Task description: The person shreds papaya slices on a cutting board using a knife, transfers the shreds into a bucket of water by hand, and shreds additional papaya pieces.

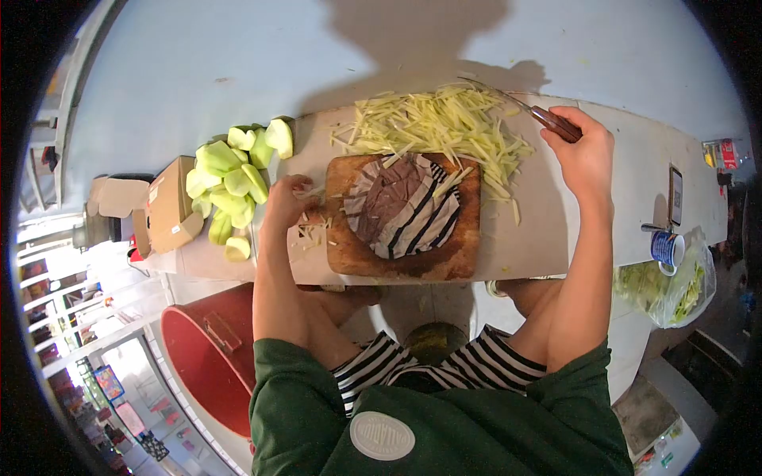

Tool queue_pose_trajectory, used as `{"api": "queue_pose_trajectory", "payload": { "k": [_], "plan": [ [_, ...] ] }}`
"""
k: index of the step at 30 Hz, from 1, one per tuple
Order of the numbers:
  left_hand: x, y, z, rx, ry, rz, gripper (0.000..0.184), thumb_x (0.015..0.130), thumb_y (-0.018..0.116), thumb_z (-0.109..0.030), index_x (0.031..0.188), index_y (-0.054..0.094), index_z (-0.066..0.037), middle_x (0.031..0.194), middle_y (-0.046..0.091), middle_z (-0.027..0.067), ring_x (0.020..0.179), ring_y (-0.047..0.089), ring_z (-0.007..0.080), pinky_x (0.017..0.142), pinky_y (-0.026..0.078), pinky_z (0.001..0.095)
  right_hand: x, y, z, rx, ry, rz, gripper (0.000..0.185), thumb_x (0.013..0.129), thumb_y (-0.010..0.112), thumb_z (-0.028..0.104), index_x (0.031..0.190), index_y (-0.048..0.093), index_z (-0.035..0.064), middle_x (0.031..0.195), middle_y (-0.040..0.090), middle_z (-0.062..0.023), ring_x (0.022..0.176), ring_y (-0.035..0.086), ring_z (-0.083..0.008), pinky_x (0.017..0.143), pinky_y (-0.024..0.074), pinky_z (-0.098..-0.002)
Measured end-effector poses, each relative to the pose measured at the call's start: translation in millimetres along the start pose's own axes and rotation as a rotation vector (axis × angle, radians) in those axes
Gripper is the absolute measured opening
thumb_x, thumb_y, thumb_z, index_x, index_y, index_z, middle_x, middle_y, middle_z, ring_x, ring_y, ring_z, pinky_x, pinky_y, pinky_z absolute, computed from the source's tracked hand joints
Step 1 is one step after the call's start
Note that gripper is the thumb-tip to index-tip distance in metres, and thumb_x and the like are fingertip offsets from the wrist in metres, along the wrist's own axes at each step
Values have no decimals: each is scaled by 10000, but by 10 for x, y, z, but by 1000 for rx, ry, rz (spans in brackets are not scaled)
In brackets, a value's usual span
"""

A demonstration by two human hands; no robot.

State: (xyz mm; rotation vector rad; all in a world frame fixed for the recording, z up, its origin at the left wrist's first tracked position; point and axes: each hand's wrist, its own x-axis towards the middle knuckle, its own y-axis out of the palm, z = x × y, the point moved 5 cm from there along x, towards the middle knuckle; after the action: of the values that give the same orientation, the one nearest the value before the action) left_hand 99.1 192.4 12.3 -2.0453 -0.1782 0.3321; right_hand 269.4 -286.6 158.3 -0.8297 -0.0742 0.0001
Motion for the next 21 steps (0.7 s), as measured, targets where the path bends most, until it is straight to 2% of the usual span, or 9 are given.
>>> {"api": "queue_pose_trajectory", "payload": {
  "k": [4, 6, 10, 16, 19, 21],
  "plan": [
    [73, 32, 21, -17, -111, 8, 315, 713, 808, -98, 1019, 746, -55, 912, 734, 147, 877, 706, 334, 796, 555, 429, 12, 15, -37, 30, -31, -15, 303, 813, 784, 43, 1110, 729, 16, 933, 766, -102, 814, 703, -140, 761, 541, -284],
    [100, 48, 19, 103, -81, -17, 230, 765, 745, -73, 995, 748, -65, 890, 734, 166, 881, 707, 360, 793, 552, 436, 14, 20, -75, 36, -37, -13, 293, 802, 792, 113, 1090, 744, 82, 954, 763, -131, 836, 734, -265, 767, 554, -357],
    [139, 76, 22, 157, -50, -47, 206, 788, 709, -70, 991, 745, -51, 896, 735, 189, 884, 708, 378, 797, 551, 442, 35, 28, -135, 63, -34, -5, 301, 801, 791, 105, 1097, 741, 82, 954, 763, -128, 841, 735, -261, 776, 554, -351],
    [399, 240, -124, 76, -116, -201, 234, 818, 656, -88, 1025, 759, -51, 905, 737, 209, 872, 714, 382, 797, 553, 445, 11, -23, -105, 53, -44, -15, 303, 797, 790, 95, 1094, 735, 75, 942, 759, -123, 843, 733, -254, 779, 555, -345],
    [783, 307, -364, 11, -178, -219, 270, 821, 649, -120, 1055, 761, -48, 917, 738, 221, 858, 716, 391, 803, 556, 448, 23, -42, -124, 57, -2, -12, 306, 793, 787, 90, 1094, 734, 72, 944, 758, -124, 840, 731, -255, 780, 555, -345],
    [1009, 403, -553, -80, -61, -279, 331, 844, 674, -231, 1092, 747, -24, 886, 743, 222, 841, 730, 362, 818, 561, 444, -5, -53, -122, 74, -61, -23, 307, 791, 786, 92, 1093, 733, 71, 947, 758, -124, 841, 731, -258, 781, 556, -347]
  ]
}}
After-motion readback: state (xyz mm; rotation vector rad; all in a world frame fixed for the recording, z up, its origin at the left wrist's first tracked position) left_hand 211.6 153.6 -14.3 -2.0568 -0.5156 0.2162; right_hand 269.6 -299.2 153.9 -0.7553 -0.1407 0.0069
